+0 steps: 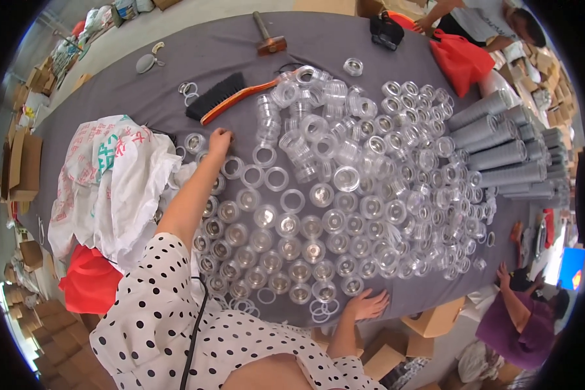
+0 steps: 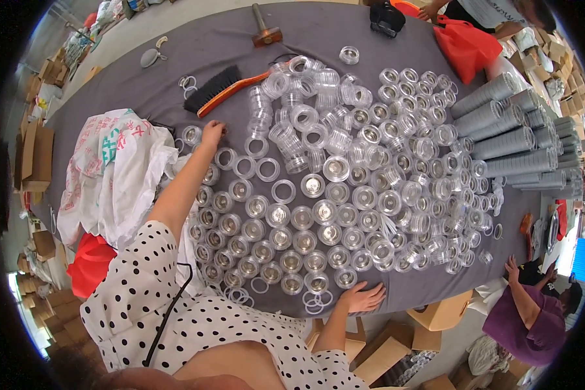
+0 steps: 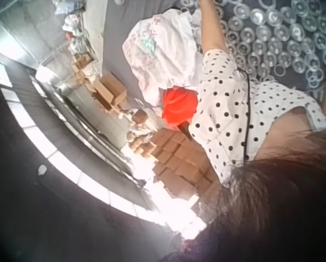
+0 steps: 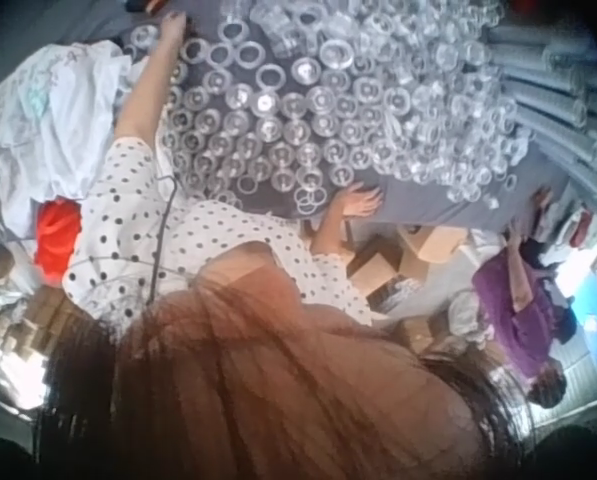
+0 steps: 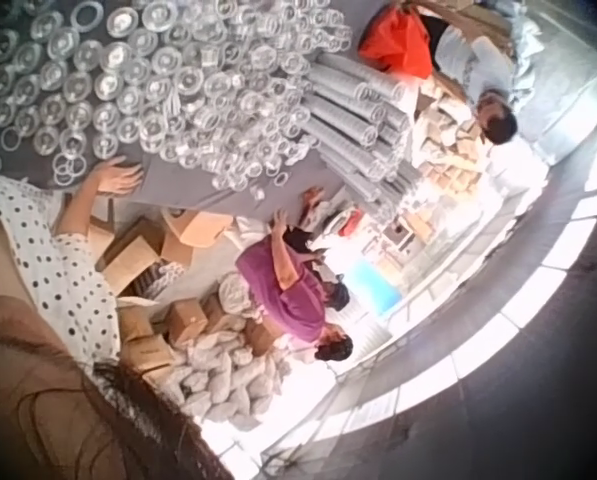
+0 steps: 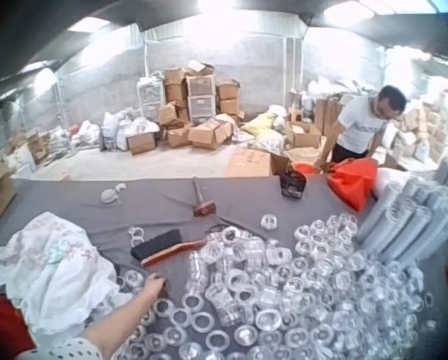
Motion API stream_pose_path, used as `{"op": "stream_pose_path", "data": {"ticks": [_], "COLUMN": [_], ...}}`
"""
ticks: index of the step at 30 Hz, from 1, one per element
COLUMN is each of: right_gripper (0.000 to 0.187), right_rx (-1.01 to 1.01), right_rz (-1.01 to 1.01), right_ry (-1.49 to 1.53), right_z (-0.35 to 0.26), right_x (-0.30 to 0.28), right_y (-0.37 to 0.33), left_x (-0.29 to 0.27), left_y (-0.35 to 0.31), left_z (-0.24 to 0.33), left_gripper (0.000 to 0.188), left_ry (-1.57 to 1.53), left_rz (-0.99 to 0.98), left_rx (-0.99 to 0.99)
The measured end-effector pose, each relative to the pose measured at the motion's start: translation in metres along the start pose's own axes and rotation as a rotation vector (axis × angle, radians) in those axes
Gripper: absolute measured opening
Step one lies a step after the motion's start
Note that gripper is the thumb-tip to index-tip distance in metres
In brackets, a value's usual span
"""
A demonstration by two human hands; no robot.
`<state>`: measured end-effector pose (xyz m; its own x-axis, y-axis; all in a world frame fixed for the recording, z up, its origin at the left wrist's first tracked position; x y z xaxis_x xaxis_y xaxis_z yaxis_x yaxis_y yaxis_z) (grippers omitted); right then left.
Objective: The person sorts and assembles small clear plastic containers and plastic rings by hand at a table.
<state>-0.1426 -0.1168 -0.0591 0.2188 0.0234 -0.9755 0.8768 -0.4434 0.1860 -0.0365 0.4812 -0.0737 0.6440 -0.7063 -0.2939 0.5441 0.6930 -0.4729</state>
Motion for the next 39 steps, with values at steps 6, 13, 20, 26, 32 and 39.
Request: {"op": "stream_pose_path", "data": {"ticks": [6, 13, 20, 26, 32, 39], "right_gripper": [0.048, 0.048, 0.048, 0.047, 0.048, 0.048], "right_rx": [0.007, 0.005, 0.003, 0.0, -0.013, -0.011], "right_rz": [0.035, -0.003, 0.018, 0.056, 0.022, 0.037], "right_ry": [-0.043, -0.033, -0.03, -0.042, -0.022, -0.023], "right_z": [0.01, 0.009, 0.01, 0.008, 0.006, 0.008], "right_x": [0.0, 0.001, -0.001, -0.002, -0.001, -0.002], "right_y": [0.0, -0.001, 0.002, 0.002, 0.0, 0.0], "left_x": [0.073, 0.068, 0.029, 0.027, 0.049, 0.017], "left_y": [-0.061, -0.051, -0.065, -0.05, -0.017, -0.005], "left_z": [0.046, 0.05, 0.026, 0.055, 0.051, 0.0], "left_gripper": [0.069, 0.082, 0.07, 0.078, 0.088, 0.073], "left_ry": [0.437, 0.571, 1.046, 0.74, 0.491, 0.296], "left_rz": [0.169, 0.182, 0.07, 0.043, 0.458, 0.146], "left_rx": [0.454, 0.474, 0.589, 0.407, 0.549, 0.44]}}
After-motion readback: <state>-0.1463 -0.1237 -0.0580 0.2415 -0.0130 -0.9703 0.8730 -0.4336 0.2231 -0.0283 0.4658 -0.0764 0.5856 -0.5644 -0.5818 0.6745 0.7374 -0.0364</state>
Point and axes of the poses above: each hand's wrist, its own y-axis towards the middle knuckle, its own x-axis out of the palm, z = x × y, the point moved 2 cm from there along y, towards the middle knuckle, and after that the axes turned 5 degrees about y, right-handed, at the moved point
